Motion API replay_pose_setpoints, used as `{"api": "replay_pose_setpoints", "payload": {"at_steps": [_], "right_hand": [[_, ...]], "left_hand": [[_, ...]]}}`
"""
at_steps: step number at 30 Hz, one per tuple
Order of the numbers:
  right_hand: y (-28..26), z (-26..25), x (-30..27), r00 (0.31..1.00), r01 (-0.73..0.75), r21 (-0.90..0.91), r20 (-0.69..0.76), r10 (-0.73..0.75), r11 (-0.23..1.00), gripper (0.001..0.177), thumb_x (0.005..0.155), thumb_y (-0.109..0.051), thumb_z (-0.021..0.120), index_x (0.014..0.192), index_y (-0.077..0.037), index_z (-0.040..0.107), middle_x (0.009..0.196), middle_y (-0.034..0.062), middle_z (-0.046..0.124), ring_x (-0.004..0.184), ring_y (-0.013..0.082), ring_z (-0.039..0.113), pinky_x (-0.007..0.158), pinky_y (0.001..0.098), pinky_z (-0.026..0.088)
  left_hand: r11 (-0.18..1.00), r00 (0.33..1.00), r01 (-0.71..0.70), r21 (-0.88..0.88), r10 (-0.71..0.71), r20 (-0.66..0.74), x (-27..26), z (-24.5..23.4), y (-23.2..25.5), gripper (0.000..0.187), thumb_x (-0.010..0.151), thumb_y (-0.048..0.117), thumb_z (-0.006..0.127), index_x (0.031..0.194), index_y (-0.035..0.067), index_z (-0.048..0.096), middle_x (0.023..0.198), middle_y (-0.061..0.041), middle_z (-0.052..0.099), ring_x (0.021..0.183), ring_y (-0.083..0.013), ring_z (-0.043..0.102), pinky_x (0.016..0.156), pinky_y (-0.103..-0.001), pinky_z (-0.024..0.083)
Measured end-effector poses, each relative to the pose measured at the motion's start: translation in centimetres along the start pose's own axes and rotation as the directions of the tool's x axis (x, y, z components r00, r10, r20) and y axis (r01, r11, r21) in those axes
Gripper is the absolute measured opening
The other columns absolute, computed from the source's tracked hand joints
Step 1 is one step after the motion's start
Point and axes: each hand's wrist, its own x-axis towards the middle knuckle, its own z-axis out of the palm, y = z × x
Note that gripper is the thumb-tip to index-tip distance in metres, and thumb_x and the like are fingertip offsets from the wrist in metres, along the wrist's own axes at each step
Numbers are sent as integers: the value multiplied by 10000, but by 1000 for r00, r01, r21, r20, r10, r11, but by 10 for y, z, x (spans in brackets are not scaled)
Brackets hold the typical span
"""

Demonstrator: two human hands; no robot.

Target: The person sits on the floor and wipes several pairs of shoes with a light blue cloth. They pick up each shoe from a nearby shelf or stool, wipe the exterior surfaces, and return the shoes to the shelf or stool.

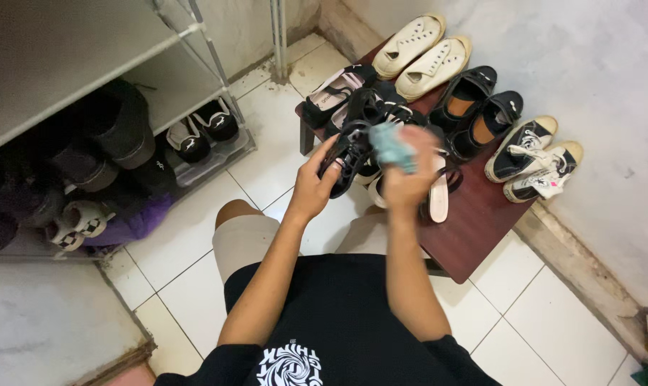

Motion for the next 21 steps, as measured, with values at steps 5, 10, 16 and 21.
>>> {"api": "replay_pose_setpoints", "payload": {"at_steps": [5, 10, 16, 21], "right_hand": [[-4, 30, -51, 963, -43, 215, 268, -17, 976, 402, 709, 118, 663, 1077, -35, 712, 1193, 114, 699, 1155, 236, 650, 1051, 347, 498], [21, 35, -47, 912, -410, 536, 250, 324, 738, 364, 767, 82, 685, 1117, -18, 694, 1171, 78, 687, 1037, 162, 660, 929, 294, 525], [29, 26, -21, 907, -345, 524, 399, 134, 779, 338, 788, 90, 727, 1113, 9, 681, 1168, 62, 674, 1054, 155, 652, 969, 299, 530], [19, 2, 27, 873, -474, 599, 417, 254, 646, 410, 754, 22, 735, 1151, -54, 667, 1034, 46, 703, 933, 166, 675, 886, 308, 556]], "left_hand": [[995, 989, 32, -93, -45, -144, 11, -18, -23, 556, 1092, 311, 593, 1549, 33, 443, 1434, -186, 589, 1291, -219, 579, 1107, -338, 466], [742, 950, 299, -600, -176, 256, 3, -47, -14, 816, 981, 469, 583, 1636, 220, 164, 1571, -119, 421, 1327, -248, 564, 954, -432, 595], [841, 959, 273, -466, -196, 207, 10, -41, 6, 806, 982, 427, 607, 1629, 243, 162, 1558, -60, 426, 1264, -230, 569, 883, -417, 627], [992, 983, 127, 4, -126, 137, 13, -43, 8, 661, 1013, 360, 605, 1606, 176, 377, 1353, -87, 620, 1047, -181, 571, 875, -297, 519]]}}
